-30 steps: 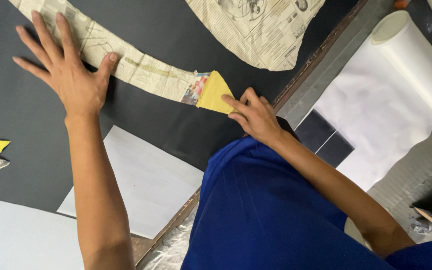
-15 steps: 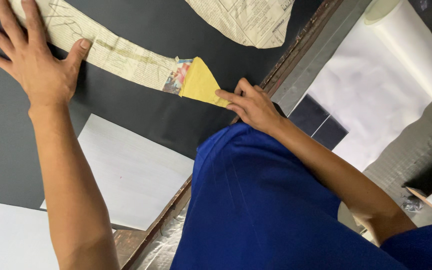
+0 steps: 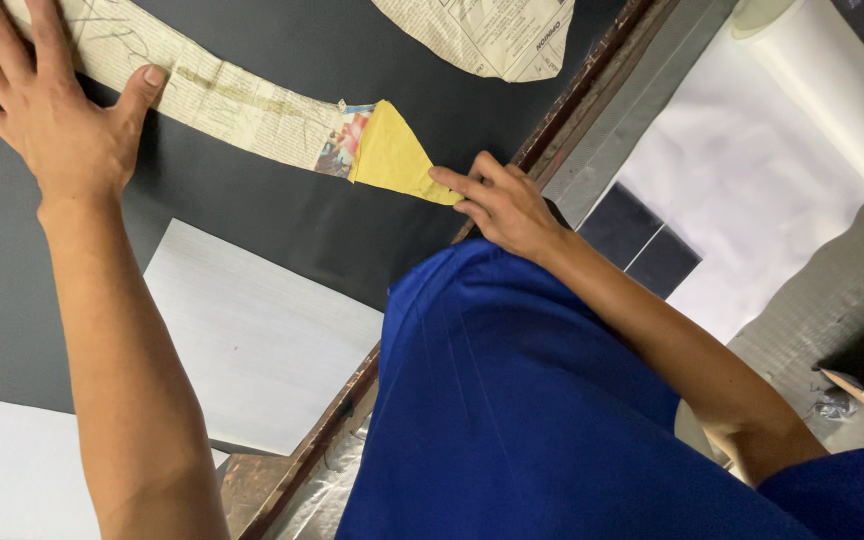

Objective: The person arranges newspaper cutouts on a dark work surface, smoothing and repositioning them to form a pattern. The person handles multiple cutouts, including a yellow piece, and uses a small round object to hold one in place.

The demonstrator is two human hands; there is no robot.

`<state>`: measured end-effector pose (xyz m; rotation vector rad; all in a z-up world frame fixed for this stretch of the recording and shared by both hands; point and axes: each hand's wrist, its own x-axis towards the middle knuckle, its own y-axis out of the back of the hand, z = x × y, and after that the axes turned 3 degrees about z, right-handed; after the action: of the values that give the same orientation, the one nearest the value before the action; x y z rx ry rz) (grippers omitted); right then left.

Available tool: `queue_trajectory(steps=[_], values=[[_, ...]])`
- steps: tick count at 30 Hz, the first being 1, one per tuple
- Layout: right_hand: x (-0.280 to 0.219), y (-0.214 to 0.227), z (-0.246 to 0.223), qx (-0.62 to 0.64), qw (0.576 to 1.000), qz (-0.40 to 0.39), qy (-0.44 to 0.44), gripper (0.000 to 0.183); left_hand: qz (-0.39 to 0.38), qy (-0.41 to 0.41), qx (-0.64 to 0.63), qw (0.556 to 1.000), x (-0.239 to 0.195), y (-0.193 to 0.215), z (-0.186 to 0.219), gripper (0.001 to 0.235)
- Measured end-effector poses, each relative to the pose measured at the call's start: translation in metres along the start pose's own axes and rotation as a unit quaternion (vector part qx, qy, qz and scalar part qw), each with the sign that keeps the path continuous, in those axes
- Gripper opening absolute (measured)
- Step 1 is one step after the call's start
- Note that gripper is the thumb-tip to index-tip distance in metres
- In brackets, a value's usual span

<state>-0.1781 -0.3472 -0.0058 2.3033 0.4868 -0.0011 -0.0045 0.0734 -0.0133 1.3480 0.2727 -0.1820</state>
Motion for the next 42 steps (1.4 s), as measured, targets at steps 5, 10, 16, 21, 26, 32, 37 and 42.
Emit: queue_trajectory(steps=[5, 10, 16, 21, 26, 32, 37, 42], values=[[-0.002, -0.001, -0.001, 0.027, 0.999, -0.014, -0.035, 0.048, -0.001, -0.009, -0.016, 1.000, -0.002, 0.007, 0.006, 0.101], [-0.008, -0.003, -0.001, 0.035, 0.999, 0.008, -0.005, 0.034, -0.001, -0.013, -0.002, 1.000, -0.001, 0.012, 0.009, 0.104], [-0.031, -0.002, 0.005, -0.008, 1.000, 0.008, 0.001, 0.041, 0.009, -0.014, -0.008, 1.000, 0.001, 0.002, 0.002, 0.102], [-0.042, -0.002, 0.014, -0.045, 0.999, -0.016, -0.002, 0.048, 0.025, -0.036, 0.007, 0.999, 0.002, -0.008, -0.012, 0.101], [-0.046, -0.005, 0.019, -0.055, 0.998, -0.018, 0.010, 0.049, 0.038, -0.049, 0.015, 0.998, 0.002, -0.006, -0.008, 0.101], [-0.060, -0.001, 0.024, 0.002, 0.998, 0.051, -0.030, 0.034, 0.099, -0.076, -0.014, 0.992, -0.013, -0.004, -0.009, 0.087], [-0.058, 0.000, 0.022, 0.040, 0.986, 0.139, -0.085, 0.022, 0.260, -0.138, -0.123, 0.948, -0.048, -0.020, 0.025, 0.047], [-0.027, -0.014, 0.008, 0.064, 0.987, 0.126, -0.080, 0.032, 0.154, -0.263, -0.190, 0.933, -0.140, -0.067, 0.140, 0.032]])
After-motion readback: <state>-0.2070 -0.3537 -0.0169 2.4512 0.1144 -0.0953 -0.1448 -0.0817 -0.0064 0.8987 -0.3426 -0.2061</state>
